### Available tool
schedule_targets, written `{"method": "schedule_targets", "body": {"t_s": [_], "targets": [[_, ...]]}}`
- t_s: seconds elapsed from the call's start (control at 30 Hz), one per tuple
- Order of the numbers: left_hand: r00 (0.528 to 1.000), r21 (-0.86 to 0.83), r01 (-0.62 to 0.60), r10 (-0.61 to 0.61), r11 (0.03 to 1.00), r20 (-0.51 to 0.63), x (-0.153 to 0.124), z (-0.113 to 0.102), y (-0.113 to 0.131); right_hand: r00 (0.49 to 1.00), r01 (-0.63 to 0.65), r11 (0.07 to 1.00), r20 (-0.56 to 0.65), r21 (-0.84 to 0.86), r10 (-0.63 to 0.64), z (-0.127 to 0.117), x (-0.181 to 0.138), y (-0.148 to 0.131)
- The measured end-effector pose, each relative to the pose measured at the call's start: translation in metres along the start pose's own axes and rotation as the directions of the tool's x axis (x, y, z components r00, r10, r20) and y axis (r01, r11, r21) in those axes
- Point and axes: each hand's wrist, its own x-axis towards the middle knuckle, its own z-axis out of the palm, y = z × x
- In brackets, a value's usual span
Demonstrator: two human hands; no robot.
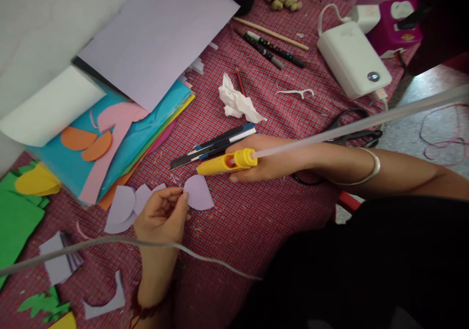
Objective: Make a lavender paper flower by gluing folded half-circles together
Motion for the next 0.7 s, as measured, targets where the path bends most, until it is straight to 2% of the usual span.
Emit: {"method": "schedule_targets", "body": {"t_s": [0.7], "targets": [[0.999, 0.076, -0.015, 0.013, 0.997, 0.03, -0.0026, -0.0033, 0.0021, 1.0, -0.013, 1.0, 0.006, 0.022, 0.013, 0.001, 0.0, -0.0002]]}}
